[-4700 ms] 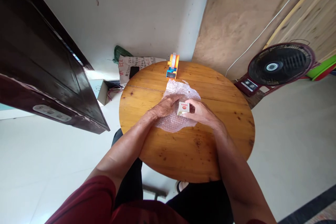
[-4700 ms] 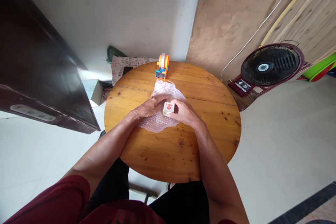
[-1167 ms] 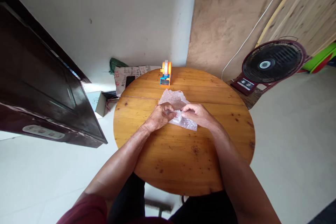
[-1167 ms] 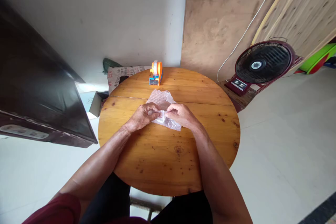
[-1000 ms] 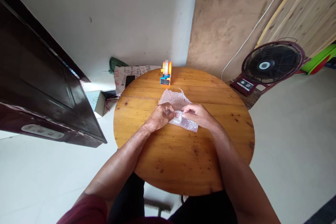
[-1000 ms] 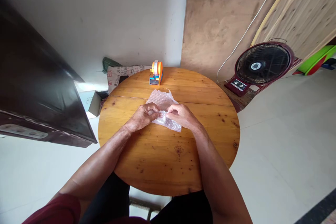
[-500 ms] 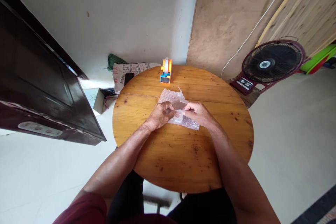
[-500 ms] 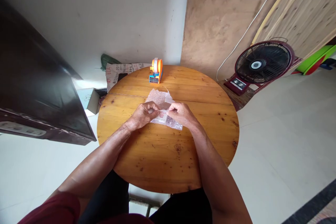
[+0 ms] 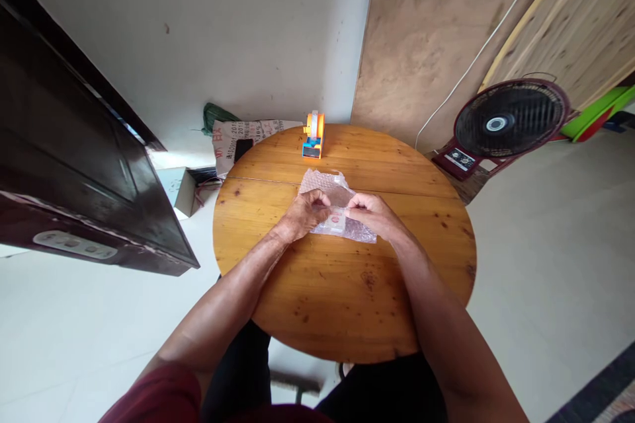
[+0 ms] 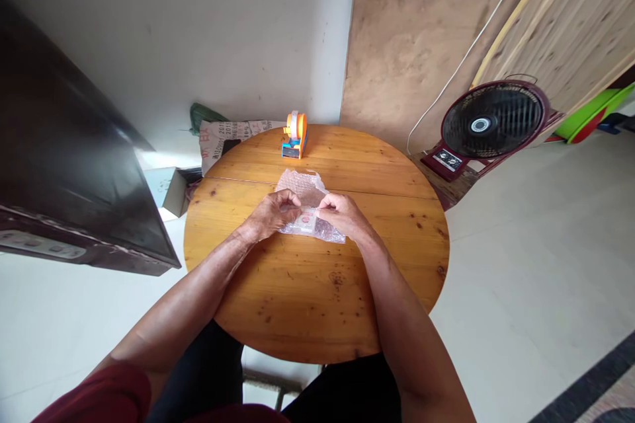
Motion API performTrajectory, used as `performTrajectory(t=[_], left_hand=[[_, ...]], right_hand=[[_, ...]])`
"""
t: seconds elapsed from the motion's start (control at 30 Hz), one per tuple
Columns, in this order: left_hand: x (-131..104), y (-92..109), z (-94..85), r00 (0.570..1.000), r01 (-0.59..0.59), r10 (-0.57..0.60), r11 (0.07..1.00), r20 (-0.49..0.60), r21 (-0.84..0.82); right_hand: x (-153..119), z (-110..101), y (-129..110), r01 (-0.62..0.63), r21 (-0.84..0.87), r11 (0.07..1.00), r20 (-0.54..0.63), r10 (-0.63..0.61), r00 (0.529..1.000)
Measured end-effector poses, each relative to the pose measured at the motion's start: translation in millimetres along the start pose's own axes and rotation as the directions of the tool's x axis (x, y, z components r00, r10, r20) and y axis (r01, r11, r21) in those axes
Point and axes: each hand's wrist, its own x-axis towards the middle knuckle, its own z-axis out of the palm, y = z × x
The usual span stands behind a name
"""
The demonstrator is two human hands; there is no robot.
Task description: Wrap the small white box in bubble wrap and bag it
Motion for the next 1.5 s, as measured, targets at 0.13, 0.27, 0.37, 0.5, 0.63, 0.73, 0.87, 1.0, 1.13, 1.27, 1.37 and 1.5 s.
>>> performTrajectory(t=[0.13, 0.27, 0.37, 0.5, 0.63, 0.73, 0.87, 1.0, 1.13, 1.27, 1.37, 1.5], left_hand=[[2, -5, -0.9, 0.999, 0.035, -0.034, 0.998, 0.018, -0.051], [3, -6, -2.4, 0.998, 0.047, -0.046, 0.999, 0.033, -0.022], [2, -4, -2.8, 0.998, 0.046, -0.046, 0.999, 0.036, -0.014], [1, -1, -2.5, 0.995, 0.076, -0.076, 0.997, 0.057, 0.002], [1, -2, -1.2, 0.998, 0.058, -0.058, 0.998, 0.036, 0.008], [1, -3, 0.0, 0.998, 0.047, -0.047, 0.999, 0.028, 0.008], [0, -2, 0.7, 0.998, 0.036, -0.037, 0.999, 0.048, 0.005], [1, -2, -0.2, 0.998, 0.029, -0.030, 0.999, 0.061, 0.019], [0, -1, -1.4, 0.997, 0.037, -0.040, 0.999, 0.071, 0.036], [0, 1, -1.6, 0.998, 0.025, -0.029, 0.998, 0.060, 0.063], [-1, 2, -1.6, 0.998, 0.018, -0.022, 0.997, 0.060, 0.072], [0, 2, -1.3, 0.999, 0.013, -0.016, 0.996, 0.039, 0.089]], right_hand=[[1, 1, 1, -0.009, 0.030, 1.000, 0.030, 0.008, 1.000], [2, 1, 0, 0.041, 0.060, 0.997, 0.032, -0.043, 0.999], [2, 2, 1, 0.082, 0.039, 0.996, 0.024, -0.083, 0.996], [4, 2, 3, 0.113, -0.022, 0.993, 0.013, -0.113, 0.994], [5, 4, 5, 0.115, -0.064, 0.991, -0.004, -0.116, 0.993], [5, 3, 4, 0.114, -0.106, 0.988, -0.013, -0.116, 0.993], [4, 2, 2, 0.103, -0.171, 0.980, -0.004, -0.105, 0.994], [4, 2, 1, 0.103, -0.175, 0.979, 0.016, -0.102, 0.995], [1, -1, -2, 0.134, -0.166, 0.977, 0.012, -0.134, 0.991], [-6, -9, -11, 0.123, -0.193, 0.973, 0.045, -0.117, 0.992], [-8, -10, -12, 0.085, -0.156, 0.984, 0.077, -0.073, 0.994], [-6, -5, -6, 0.069, -0.103, 0.992, 0.086, -0.061, 0.994]])
